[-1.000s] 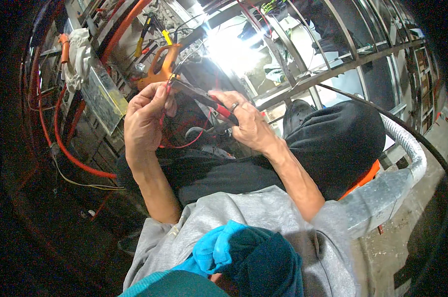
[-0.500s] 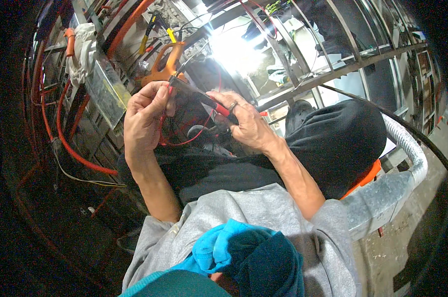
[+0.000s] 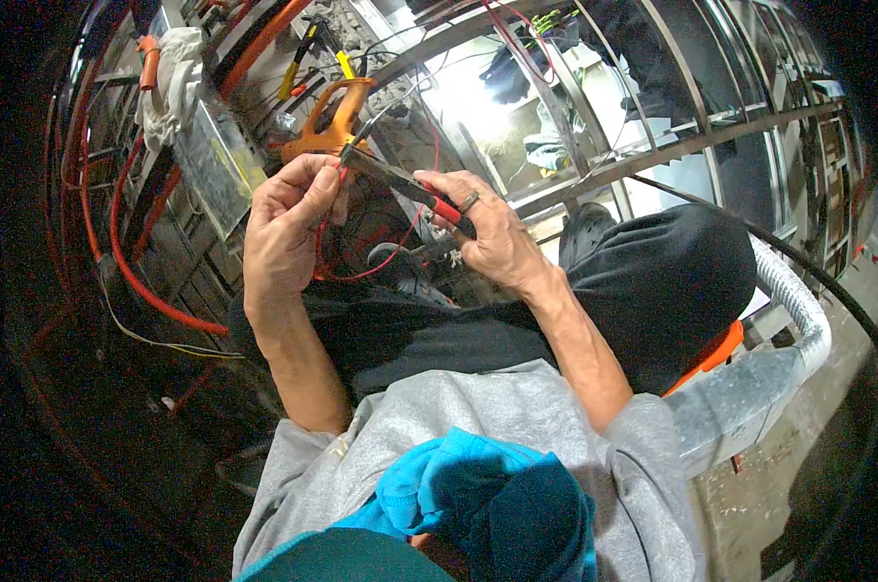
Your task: The person strips electrical wire insulation using pliers and connects the wires together by hand.
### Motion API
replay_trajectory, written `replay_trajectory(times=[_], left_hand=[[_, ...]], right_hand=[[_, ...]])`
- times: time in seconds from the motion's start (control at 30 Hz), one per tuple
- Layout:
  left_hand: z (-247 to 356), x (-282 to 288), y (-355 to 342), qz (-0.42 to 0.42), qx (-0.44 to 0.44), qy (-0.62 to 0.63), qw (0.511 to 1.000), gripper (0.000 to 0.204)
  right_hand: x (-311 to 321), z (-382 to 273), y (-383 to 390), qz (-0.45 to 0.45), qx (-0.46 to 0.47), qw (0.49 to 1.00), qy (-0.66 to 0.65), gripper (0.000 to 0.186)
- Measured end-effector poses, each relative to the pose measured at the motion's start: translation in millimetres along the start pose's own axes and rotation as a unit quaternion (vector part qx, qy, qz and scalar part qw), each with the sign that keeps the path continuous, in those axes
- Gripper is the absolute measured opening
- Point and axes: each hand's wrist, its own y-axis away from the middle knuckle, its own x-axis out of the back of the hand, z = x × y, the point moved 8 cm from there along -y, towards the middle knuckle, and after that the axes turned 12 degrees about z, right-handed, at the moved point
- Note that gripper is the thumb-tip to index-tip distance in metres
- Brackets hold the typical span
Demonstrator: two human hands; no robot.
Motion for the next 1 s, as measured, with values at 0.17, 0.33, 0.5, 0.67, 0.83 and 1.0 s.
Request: replay_trajectory(times=[0.17,0.33,0.5,0.67,0.83,1.0], left_hand=[[-5.4,-5.0,2.3,-0.021,0.028,0.034,0.999,0.021],[-4.4,-3.7,2.9,-0.026,0.035,0.065,0.997,0.022],[-6.7,-3.0,0.4,-0.033,0.038,0.073,0.996,0.022],[-7.9,-1.1,-1.8,-0.034,0.025,0.057,0.997,0.022],[-9.1,-1.4,-4.2,-0.039,0.029,0.078,0.996,0.021],[-9.3,1.8,-3.7,-0.022,0.018,0.065,0.997,0.023]], right_hand=[[2.0,-2.3,-2.5,0.009,0.034,0.999,0.001,0.060],[-1.0,-2.3,-2.2,-0.006,0.029,1.000,-0.011,0.068],[-0.6,-4.0,-2.6,-0.004,0.029,1.000,0.001,0.075],[0.0,-2.0,-3.4,-0.009,0.026,1.000,0.014,0.075],[-1.0,2.6,-1.9,-0.018,0.001,1.000,-0.017,0.075],[2.5,1.4,-1.4,0.003,0.068,0.994,0.091,0.073]])
